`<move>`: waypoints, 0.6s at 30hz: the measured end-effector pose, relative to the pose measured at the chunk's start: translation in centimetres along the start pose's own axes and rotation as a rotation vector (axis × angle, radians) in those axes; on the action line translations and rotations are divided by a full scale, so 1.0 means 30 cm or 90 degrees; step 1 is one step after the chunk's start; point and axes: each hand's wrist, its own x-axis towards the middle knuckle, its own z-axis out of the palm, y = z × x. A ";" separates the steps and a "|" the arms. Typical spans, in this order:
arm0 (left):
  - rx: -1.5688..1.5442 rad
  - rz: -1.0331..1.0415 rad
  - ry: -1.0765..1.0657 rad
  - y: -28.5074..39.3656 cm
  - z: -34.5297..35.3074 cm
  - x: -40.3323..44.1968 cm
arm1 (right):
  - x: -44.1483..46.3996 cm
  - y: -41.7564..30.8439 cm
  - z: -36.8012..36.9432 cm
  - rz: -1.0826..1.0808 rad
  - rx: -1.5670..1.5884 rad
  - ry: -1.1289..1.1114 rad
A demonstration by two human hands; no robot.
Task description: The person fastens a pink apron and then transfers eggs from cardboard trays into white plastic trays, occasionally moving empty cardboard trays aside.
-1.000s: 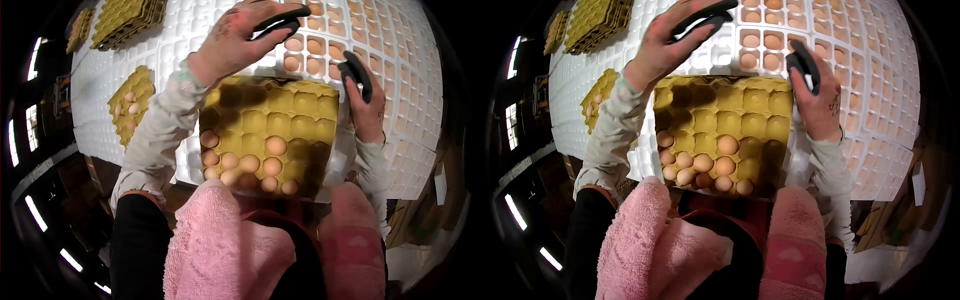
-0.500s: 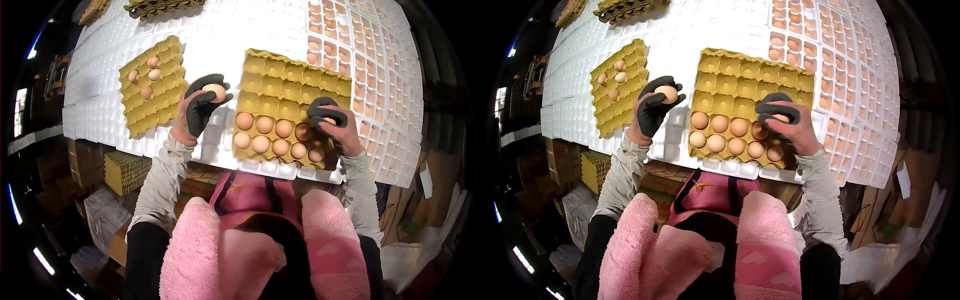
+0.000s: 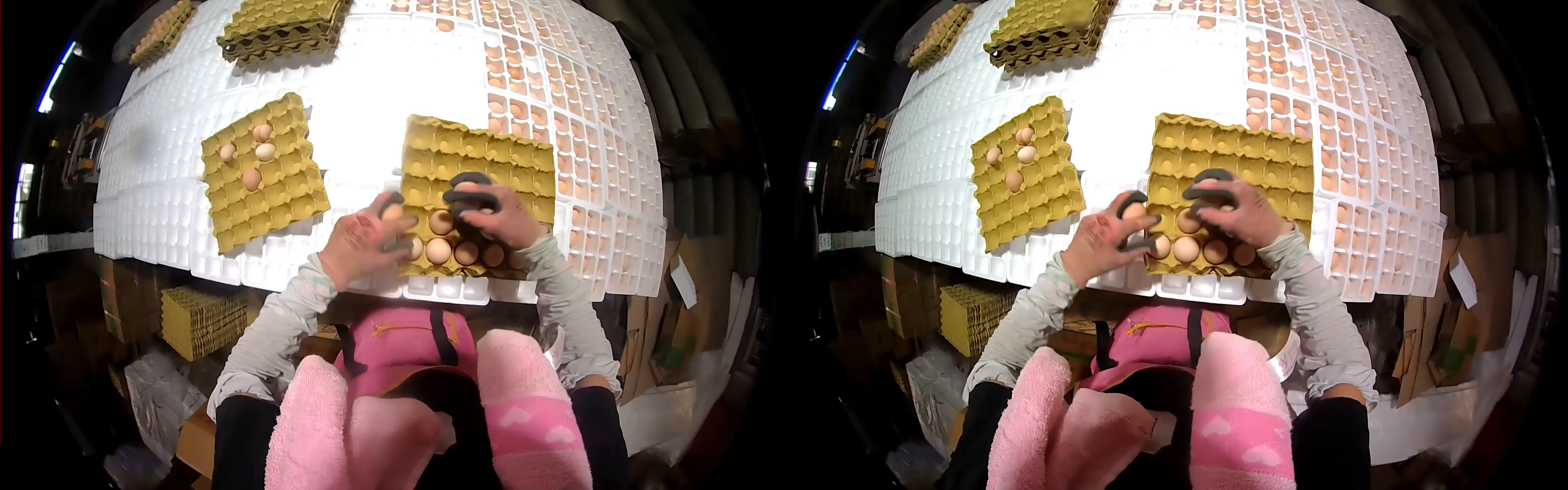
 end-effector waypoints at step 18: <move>-0.082 0.125 -0.089 -0.632 -0.230 1.113 | 0.871 0.403 -0.347 0.185 -0.136 0.408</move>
